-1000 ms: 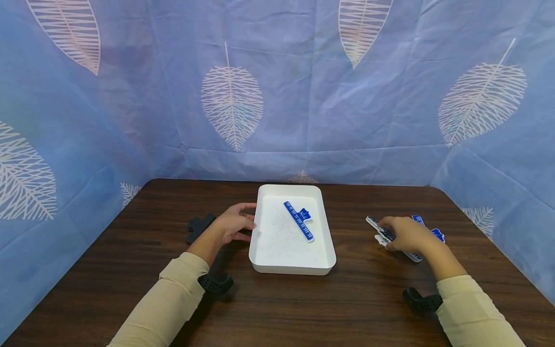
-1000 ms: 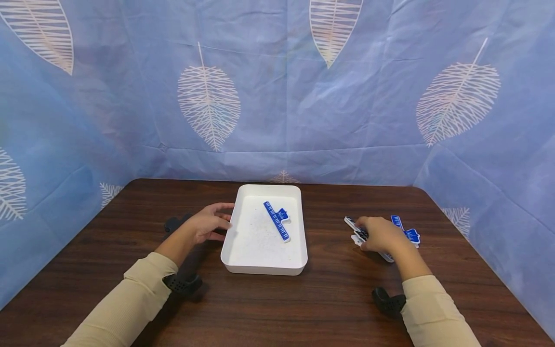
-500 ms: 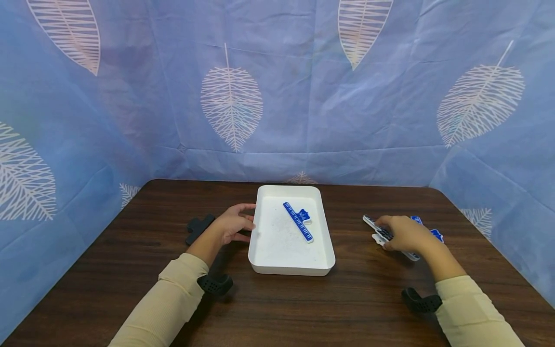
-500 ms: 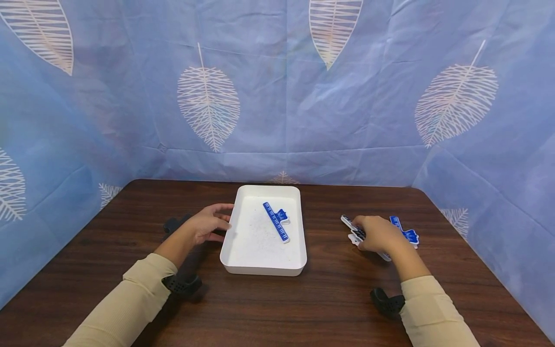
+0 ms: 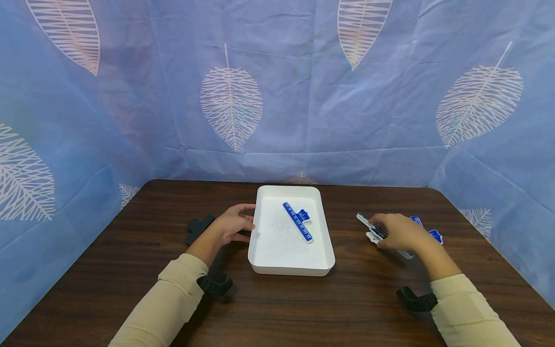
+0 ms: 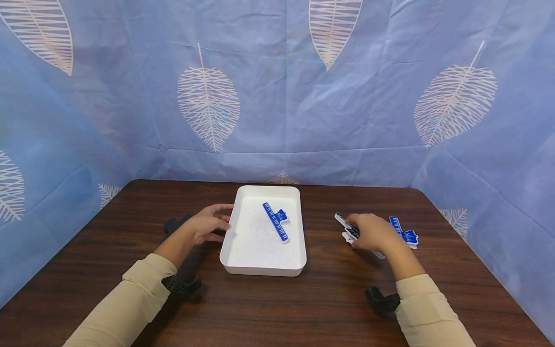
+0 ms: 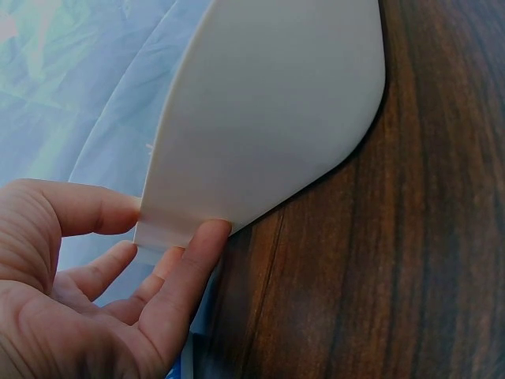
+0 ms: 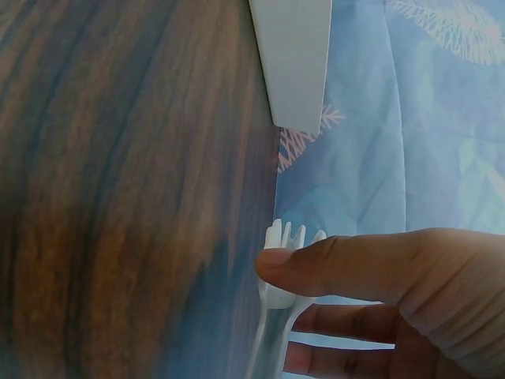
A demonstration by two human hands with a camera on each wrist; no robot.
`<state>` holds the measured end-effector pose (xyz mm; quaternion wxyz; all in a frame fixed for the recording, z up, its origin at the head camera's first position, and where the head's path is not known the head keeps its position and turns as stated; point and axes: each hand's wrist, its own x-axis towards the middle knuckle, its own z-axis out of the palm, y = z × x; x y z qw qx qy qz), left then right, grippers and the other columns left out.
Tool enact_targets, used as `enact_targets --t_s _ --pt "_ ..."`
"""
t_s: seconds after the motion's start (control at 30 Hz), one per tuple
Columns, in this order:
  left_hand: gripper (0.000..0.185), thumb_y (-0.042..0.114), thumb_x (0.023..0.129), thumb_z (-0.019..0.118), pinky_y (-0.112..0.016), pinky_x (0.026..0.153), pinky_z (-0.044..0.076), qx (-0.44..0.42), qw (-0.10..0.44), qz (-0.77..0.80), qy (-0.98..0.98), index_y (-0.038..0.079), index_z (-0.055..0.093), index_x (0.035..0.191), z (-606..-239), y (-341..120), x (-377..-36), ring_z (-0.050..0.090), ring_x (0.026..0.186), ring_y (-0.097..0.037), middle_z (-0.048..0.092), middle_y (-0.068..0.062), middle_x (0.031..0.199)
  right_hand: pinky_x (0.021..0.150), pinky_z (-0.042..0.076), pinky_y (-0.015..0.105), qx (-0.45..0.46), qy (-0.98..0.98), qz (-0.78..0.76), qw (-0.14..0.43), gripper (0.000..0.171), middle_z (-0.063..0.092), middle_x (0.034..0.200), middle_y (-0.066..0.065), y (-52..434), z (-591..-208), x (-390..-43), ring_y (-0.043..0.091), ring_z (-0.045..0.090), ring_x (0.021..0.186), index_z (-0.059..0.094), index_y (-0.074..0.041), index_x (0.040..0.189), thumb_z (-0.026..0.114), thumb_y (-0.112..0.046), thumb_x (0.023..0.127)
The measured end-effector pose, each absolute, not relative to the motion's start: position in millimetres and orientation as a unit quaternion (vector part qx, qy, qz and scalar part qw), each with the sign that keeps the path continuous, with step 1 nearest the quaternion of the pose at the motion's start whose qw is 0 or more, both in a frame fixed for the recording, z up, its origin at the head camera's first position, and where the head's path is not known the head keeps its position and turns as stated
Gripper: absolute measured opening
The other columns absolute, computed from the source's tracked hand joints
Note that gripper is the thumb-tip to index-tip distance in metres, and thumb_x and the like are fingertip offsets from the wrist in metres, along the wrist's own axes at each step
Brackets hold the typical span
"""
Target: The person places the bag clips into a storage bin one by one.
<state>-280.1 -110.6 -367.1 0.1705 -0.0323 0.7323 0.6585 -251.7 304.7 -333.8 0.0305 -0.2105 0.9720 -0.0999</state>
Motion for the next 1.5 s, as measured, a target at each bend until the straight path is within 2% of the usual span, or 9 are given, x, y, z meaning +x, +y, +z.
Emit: enact_targets --t_s 0.23,0.53,0.83,1.5 --pt "0.068 -0.010 0.086 0.062 -0.050 0.076 0.056 -0.030 0.170 0.656 0.734 0.014 0.043 0.146 -367 -111 -280 0.064 0.100 -0.032 0.056 -0.020 0.127 0.072 0.051 0.051 -0.211 0.972 -0.100 0.031 0.054 0.066 0.105 0.019 300 -330 -250 0.031 0.063 0.088 0.062 0.003 0.121 0.083 -0.014 0.075" --pt "0.067 -0.011 0.086 0.062 -0.050 0.076 0.056 -0.028 0.167 0.656 0.735 0.013 0.043 0.145 -367 -111 -279 0.064 0.100 -0.031 0.056 -0.020 0.126 0.068 0.051 0.046 -0.208 0.972 -0.101 0.029 0.053 0.067 0.099 0.012 294 -327 -252 0.021 0.060 0.079 0.062 0.001 0.122 0.082 -0.013 0.075" --pt "0.067 -0.011 0.086 0.062 -0.049 0.075 0.056 -0.031 0.170 0.657 0.733 0.014 0.043 0.145 -367 -111 -279 0.064 0.100 -0.031 0.056 -0.019 0.126 0.066 0.052 0.045 -0.218 0.970 -0.100 0.020 0.051 0.066 0.091 0.008 288 -321 -251 0.019 0.058 0.074 0.063 0.001 0.119 0.082 -0.011 0.074" --pt "0.068 -0.012 0.085 0.061 -0.050 0.076 0.056 -0.027 0.169 0.656 0.735 0.011 0.041 0.146 -366 -110 -279 0.063 0.100 -0.032 0.055 -0.021 0.126 0.064 0.050 0.043 -0.239 0.968 -0.078 0.014 0.050 0.066 0.091 0.005 274 -306 -254 0.017 0.058 0.073 0.063 -0.002 0.119 0.082 -0.012 0.074"
